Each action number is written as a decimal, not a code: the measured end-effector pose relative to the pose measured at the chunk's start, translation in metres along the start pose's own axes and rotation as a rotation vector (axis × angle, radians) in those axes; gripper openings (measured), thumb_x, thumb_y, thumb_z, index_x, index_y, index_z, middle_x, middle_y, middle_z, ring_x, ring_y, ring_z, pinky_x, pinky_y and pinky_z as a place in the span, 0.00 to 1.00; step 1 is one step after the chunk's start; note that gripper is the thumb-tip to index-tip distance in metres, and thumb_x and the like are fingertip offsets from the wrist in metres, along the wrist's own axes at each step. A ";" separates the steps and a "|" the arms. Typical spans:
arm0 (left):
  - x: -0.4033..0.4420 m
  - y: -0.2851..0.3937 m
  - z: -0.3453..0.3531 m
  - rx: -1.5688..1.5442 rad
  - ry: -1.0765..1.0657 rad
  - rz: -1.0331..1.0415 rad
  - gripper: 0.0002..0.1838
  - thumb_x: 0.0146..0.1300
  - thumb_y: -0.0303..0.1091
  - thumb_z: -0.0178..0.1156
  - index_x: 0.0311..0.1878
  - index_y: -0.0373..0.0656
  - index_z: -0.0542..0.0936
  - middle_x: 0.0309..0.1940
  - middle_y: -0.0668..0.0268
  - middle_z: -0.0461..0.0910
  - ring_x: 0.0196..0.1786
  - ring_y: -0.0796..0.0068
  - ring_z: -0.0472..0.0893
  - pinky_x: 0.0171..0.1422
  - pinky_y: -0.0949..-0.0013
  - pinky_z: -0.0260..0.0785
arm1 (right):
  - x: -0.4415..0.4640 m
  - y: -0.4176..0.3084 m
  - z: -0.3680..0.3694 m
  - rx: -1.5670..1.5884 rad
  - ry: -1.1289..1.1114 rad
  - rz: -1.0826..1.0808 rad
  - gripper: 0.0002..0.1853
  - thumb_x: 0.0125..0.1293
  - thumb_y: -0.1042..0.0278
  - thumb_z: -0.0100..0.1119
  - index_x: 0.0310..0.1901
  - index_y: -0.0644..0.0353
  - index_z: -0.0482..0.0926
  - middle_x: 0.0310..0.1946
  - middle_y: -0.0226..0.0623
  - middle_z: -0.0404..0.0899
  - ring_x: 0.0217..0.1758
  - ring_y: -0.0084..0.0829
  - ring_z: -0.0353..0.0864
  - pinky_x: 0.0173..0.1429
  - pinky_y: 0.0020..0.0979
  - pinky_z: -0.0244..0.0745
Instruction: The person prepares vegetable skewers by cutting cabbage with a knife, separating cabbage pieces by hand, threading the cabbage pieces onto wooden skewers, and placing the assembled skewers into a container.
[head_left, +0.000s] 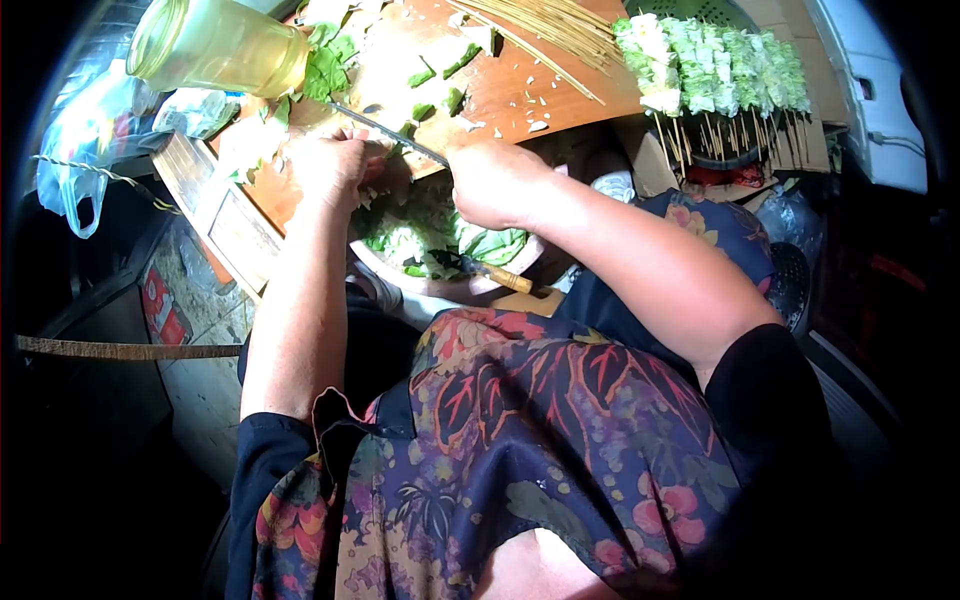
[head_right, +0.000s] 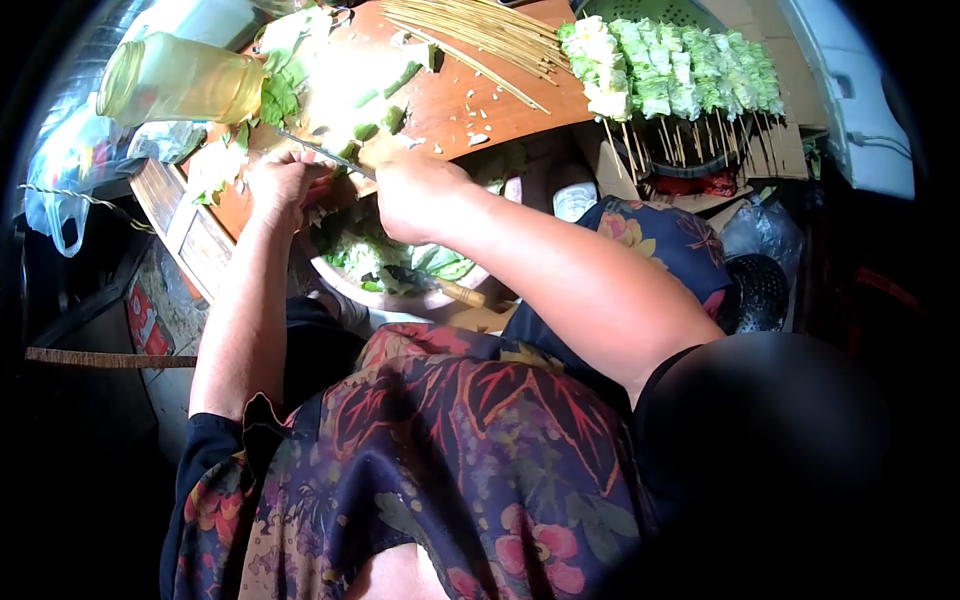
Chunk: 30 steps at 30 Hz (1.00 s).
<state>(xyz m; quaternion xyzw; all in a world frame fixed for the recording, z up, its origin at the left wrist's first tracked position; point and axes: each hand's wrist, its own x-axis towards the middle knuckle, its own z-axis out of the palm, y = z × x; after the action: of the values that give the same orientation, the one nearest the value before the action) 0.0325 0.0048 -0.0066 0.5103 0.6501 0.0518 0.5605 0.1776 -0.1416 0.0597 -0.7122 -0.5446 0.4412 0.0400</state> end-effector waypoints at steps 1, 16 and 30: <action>0.002 -0.003 0.000 0.006 0.013 0.027 0.04 0.62 0.26 0.60 0.39 0.38 0.78 0.32 0.62 0.82 0.32 0.71 0.81 0.35 0.70 0.77 | 0.000 0.003 0.005 0.014 0.059 -0.015 0.12 0.56 0.73 0.50 0.40 0.70 0.76 0.31 0.57 0.80 0.39 0.52 0.81 0.45 0.44 0.76; -0.017 0.027 -0.022 -0.202 -0.214 0.122 0.06 0.59 0.26 0.57 0.40 0.38 0.74 0.30 0.65 0.77 0.31 0.73 0.78 0.40 0.69 0.77 | -0.024 -0.002 -0.012 0.145 0.236 -0.031 0.14 0.58 0.68 0.49 0.41 0.68 0.76 0.32 0.55 0.80 0.40 0.50 0.82 0.46 0.43 0.76; -0.003 0.026 0.007 -0.110 -0.097 -0.046 0.06 0.61 0.24 0.57 0.41 0.37 0.76 0.32 0.62 0.78 0.32 0.70 0.78 0.37 0.66 0.77 | -0.033 0.003 -0.019 0.240 0.287 -0.047 0.12 0.58 0.68 0.48 0.40 0.68 0.73 0.31 0.58 0.79 0.40 0.54 0.80 0.48 0.45 0.75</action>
<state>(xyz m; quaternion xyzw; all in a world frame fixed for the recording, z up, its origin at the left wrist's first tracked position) 0.0534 0.0113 0.0100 0.4656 0.6298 0.0498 0.6198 0.1919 -0.1617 0.0887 -0.7449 -0.4933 0.3959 0.2122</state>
